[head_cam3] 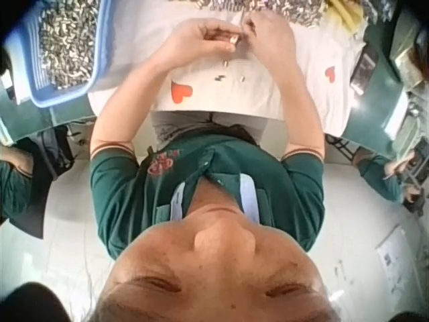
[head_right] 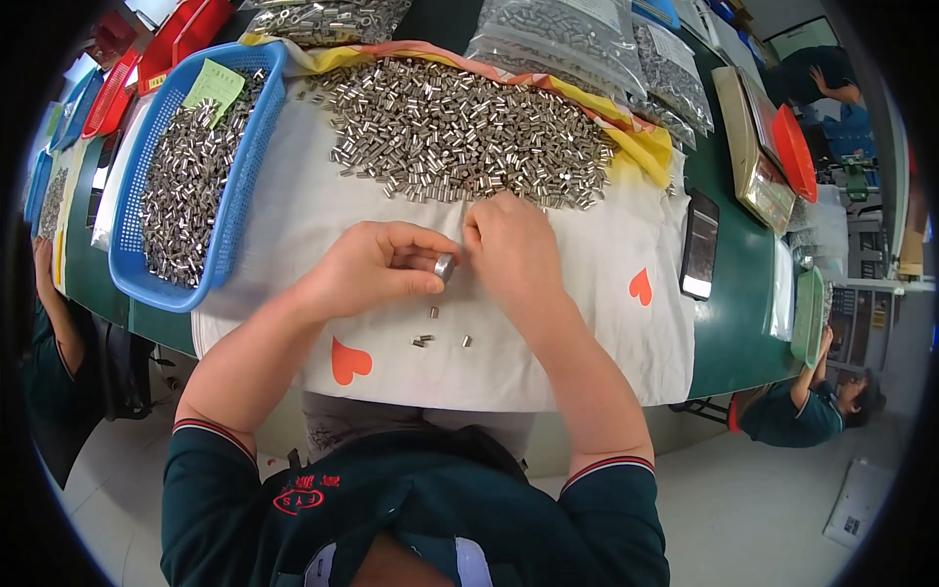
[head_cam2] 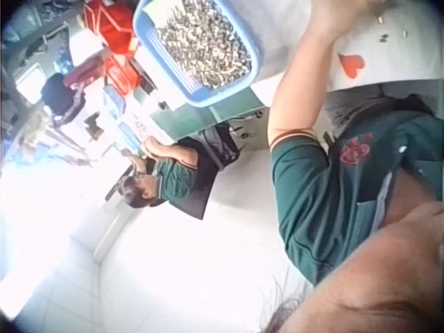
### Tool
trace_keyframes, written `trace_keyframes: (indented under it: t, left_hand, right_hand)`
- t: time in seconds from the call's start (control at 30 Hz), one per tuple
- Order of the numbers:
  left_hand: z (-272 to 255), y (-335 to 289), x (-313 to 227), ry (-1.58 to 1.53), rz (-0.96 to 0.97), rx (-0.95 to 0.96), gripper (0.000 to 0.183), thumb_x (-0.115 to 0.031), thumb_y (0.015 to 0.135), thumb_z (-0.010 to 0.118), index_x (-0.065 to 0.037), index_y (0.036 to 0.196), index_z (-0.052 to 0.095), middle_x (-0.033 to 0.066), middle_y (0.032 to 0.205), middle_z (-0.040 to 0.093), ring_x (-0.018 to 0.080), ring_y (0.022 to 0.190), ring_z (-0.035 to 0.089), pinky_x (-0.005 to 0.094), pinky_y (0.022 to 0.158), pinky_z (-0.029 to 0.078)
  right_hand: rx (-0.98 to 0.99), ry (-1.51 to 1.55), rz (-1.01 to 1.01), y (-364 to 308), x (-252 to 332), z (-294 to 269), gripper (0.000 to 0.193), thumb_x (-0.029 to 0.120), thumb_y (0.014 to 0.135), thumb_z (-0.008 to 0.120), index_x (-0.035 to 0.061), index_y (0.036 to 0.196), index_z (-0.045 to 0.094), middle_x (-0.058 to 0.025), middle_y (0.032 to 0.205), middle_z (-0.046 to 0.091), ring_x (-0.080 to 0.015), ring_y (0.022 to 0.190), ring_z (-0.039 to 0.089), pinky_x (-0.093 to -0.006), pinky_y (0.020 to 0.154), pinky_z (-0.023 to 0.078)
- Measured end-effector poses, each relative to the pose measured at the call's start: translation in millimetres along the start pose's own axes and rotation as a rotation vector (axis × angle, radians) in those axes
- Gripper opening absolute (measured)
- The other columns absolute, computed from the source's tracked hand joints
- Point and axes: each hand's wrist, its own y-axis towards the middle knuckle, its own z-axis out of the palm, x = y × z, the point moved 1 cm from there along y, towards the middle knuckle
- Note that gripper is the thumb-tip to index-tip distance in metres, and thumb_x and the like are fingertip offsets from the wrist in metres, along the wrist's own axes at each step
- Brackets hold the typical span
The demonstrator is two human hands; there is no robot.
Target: Inspecting and sorting small metal components on a workbench in a factory setting.
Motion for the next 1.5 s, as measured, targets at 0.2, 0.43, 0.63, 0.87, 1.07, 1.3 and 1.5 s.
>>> trace_keyframes:
  t: [0.2,0.43,0.63,0.87,1.07,1.3,1.5]
  left_hand:
    - [-3.4,2.0,0.7,-0.213,-0.039,-0.099,0.033,-0.003,0.078,0.062,0.001,0.110,0.055,0.0050,0.095,0.060,0.0080,0.084,0.057,0.0214,0.076,0.046]
    - [-2.0,4.0,-1.2,-0.190,-0.018,-0.075,0.034,-0.003,0.078,0.062,0.002,0.111,0.054,0.0053,0.093,0.061,0.0074,0.084,0.057,0.0204,0.074,0.047]
    - [-1.4,3.1,1.2,-0.022,-0.011,-0.138,0.035,-0.004,0.078,0.063,0.002,0.111,0.054,0.0047,0.094,0.062,0.0069,0.083,0.057,0.0198,0.073,0.047]
    - [1.9,1.1,-2.4,-0.216,0.005,-0.065,0.033,-0.006,0.077,0.065,0.003,0.108,0.056,0.0050,0.095,0.061,0.0068,0.082,0.057,0.0197,0.070,0.047]
    - [11.6,-3.6,-6.6,0.267,-0.024,0.010,0.031,-0.002,0.074,0.066,-0.001,0.104,0.059,0.0029,0.091,0.062,0.0083,0.081,0.058,0.0214,0.073,0.047]
    - [10.2,-6.1,-4.9,0.349,0.137,0.015,0.033,-0.010,0.069,0.070,-0.005,0.101,0.062,0.0057,0.083,0.064,0.0124,0.075,0.060,0.0249,0.071,0.047]
    - [7.0,-3.5,-3.2,0.273,0.074,0.023,0.033,-0.010,0.071,0.070,-0.006,0.102,0.061,0.0045,0.084,0.063,0.0101,0.080,0.059,0.0234,0.074,0.047]
  right_hand:
    - [-0.014,0.576,0.164,-24.3,12.8,-19.7,0.005,0.001,0.072,0.061,0.0017,0.077,0.060,-0.0072,0.077,0.060,-0.0156,0.065,0.057,-0.0264,0.057,0.046]
    - [-0.093,0.653,0.034,-26.8,13.6,-14.6,0.008,-0.002,0.072,0.061,0.0011,0.080,0.060,-0.0055,0.076,0.061,-0.0138,0.065,0.058,-0.0247,0.056,0.047]
    - [-0.265,0.324,-0.084,-31.5,23.8,-4.8,0.009,-0.001,0.070,0.063,0.0022,0.075,0.056,-0.0049,0.074,0.060,-0.0166,0.065,0.059,-0.0260,0.054,0.047]
    - [-0.198,0.582,0.055,-39.1,20.7,-12.0,0.010,0.000,0.070,0.063,0.0022,0.079,0.059,-0.0077,0.074,0.059,-0.0200,0.063,0.057,-0.0262,0.054,0.045]
    - [-0.114,0.399,0.019,-29.9,-6.0,-23.0,0.008,0.003,0.073,0.061,0.0031,0.080,0.060,-0.0080,0.077,0.058,-0.0225,0.068,0.056,-0.0310,0.059,0.044]
    - [-0.127,-0.034,-0.057,2.2,-20.6,-5.3,0.008,0.008,0.070,0.063,0.0051,0.077,0.061,-0.0077,0.074,0.053,-0.0254,0.073,0.053,-0.0362,0.068,0.042]
    - [0.004,-0.118,-0.087,15.5,-9.0,-7.8,0.008,0.011,0.071,0.061,0.0043,0.075,0.059,-0.0083,0.074,0.055,-0.0249,0.073,0.054,-0.0347,0.068,0.043]
